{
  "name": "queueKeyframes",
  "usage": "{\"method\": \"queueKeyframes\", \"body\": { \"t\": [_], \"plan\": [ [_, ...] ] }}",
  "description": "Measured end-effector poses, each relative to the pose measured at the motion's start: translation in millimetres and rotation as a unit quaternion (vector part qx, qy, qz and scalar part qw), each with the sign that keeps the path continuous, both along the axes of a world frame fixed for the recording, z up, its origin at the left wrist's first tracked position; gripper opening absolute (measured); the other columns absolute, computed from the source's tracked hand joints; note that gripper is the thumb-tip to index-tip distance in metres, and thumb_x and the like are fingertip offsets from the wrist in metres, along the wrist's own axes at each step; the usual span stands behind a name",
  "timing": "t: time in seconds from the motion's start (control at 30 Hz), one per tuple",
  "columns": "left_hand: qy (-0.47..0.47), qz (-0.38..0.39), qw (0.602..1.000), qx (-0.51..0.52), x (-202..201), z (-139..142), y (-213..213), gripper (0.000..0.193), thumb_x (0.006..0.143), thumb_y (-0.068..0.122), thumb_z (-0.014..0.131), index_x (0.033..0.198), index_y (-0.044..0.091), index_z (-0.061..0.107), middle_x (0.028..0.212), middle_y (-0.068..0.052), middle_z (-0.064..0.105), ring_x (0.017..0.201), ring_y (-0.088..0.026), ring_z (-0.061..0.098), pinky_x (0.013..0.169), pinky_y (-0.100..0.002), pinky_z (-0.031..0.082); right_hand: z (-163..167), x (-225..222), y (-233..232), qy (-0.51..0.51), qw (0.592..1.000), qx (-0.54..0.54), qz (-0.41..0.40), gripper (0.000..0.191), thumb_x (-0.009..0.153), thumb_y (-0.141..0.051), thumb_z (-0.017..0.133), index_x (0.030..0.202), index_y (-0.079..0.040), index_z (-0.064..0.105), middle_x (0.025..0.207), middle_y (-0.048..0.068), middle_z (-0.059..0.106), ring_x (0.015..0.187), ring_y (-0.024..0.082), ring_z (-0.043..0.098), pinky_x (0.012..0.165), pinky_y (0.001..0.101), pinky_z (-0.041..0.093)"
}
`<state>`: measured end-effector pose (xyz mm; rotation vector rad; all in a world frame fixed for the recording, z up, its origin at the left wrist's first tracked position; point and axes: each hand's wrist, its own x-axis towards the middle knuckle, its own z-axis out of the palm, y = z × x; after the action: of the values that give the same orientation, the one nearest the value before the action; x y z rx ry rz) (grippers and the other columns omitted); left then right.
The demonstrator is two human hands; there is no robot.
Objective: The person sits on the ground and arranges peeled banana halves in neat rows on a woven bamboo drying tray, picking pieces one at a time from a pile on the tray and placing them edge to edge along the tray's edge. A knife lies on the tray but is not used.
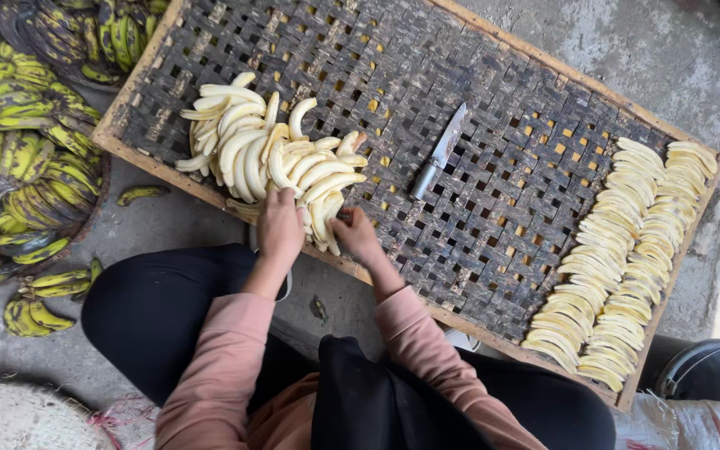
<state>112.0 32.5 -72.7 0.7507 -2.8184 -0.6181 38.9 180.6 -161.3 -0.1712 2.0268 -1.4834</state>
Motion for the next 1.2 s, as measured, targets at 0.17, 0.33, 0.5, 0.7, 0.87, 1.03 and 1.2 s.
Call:
{"method": "queueKeyframes", "body": {
  "t": [0.17, 0.33, 0.5, 0.7, 0.87, 1.03, 1.2],
  "plan": [
    [0.034, -0.125, 0.991, -0.044, -48.4, 0.5, 1.2, 0.048, 0.080, 0.017, 0.081, 0.122, 0.003, 0.062, 0.123, -0.015, 0.062, 0.114, -0.036, 0.058, 0.096, -0.047, 0.048, 13.0, 39.9, -44.5, 0.118, 0.985, 0.082, -0.098, 0.077, 0.085, -0.034, 0.082, 0.136, 0.011, 0.045, 0.120, 0.029, 0.067, 0.110, 0.036, 0.070, 0.095, 0.0419, 0.055],
    [-0.011, -0.209, 0.961, -0.183, -91.4, 20.1, 11.0, 0.034, 0.090, 0.015, 0.078, 0.121, 0.010, 0.065, 0.123, -0.009, 0.064, 0.121, -0.029, 0.058, 0.102, -0.048, 0.045, 49.8, 30.3, -56.0, 0.040, 0.980, 0.121, -0.150, 0.098, 0.077, -0.044, 0.083, 0.142, 0.009, 0.033, 0.121, 0.032, 0.066, 0.112, 0.039, 0.068, 0.094, 0.0443, 0.055],
    [0.039, -0.241, 0.968, -0.051, -84.5, 53.0, -2.0, 0.048, 0.084, 0.022, 0.080, 0.125, 0.005, 0.064, 0.123, -0.013, 0.063, 0.115, -0.032, 0.058, 0.097, -0.049, 0.043, 68.0, 39.2, -53.2, 0.112, 0.958, 0.230, -0.127, 0.100, 0.078, -0.036, 0.079, 0.152, 0.002, 0.023, 0.127, 0.034, 0.059, 0.106, 0.046, 0.067, 0.089, 0.0492, 0.054],
    [0.145, -0.194, 0.963, 0.118, -54.1, 60.0, -17.1, 0.043, 0.094, 0.019, 0.076, 0.131, 0.005, 0.060, 0.126, -0.012, 0.067, 0.117, -0.030, 0.063, 0.102, -0.042, 0.050, 60.8, 23.6, -38.3, 0.111, 0.966, 0.217, -0.082, 0.093, 0.079, -0.034, 0.078, 0.149, 0.003, 0.028, 0.114, 0.030, 0.066, 0.100, 0.042, 0.069, 0.087, 0.0470, 0.056],
    [0.263, -0.030, 0.808, 0.527, -32.9, 7.4, 40.2, 0.039, 0.100, 0.023, 0.071, 0.132, 0.005, 0.058, 0.122, -0.008, 0.068, 0.114, -0.022, 0.064, 0.101, -0.035, 0.051, 65.9, -16.4, 33.6, -0.160, 0.977, -0.140, 0.011, 0.065, 0.084, -0.020, 0.071, 0.141, 0.002, 0.048, 0.102, 0.016, 0.069, 0.085, 0.028, 0.066, 0.072, 0.0399, 0.055],
    [-0.045, 0.051, 0.555, 0.829, -47.0, -25.8, 105.8, 0.052, 0.097, 0.055, 0.056, 0.133, 0.017, 0.059, 0.120, 0.004, 0.063, 0.107, -0.015, 0.058, 0.084, -0.040, 0.043, 84.9, -44.0, 110.8, -0.250, 0.928, -0.275, -0.018, 0.047, 0.094, -0.016, 0.068, 0.136, -0.001, 0.052, 0.108, 0.009, 0.071, 0.098, 0.021, 0.069, 0.086, 0.0351, 0.058],
    [0.065, -0.003, 0.378, 0.923, -104.8, -22.6, 174.3, 0.051, 0.096, 0.050, 0.068, 0.130, 0.013, 0.060, 0.117, -0.001, 0.068, 0.108, -0.017, 0.066, 0.089, -0.034, 0.055, 126.9, -71.6, 158.2, 0.141, 0.975, 0.163, 0.055, 0.029, 0.102, -0.020, 0.068, 0.122, 0.002, 0.067, 0.106, 0.019, 0.074, 0.094, 0.027, 0.070, 0.086, 0.0385, 0.056]
  ]
}}
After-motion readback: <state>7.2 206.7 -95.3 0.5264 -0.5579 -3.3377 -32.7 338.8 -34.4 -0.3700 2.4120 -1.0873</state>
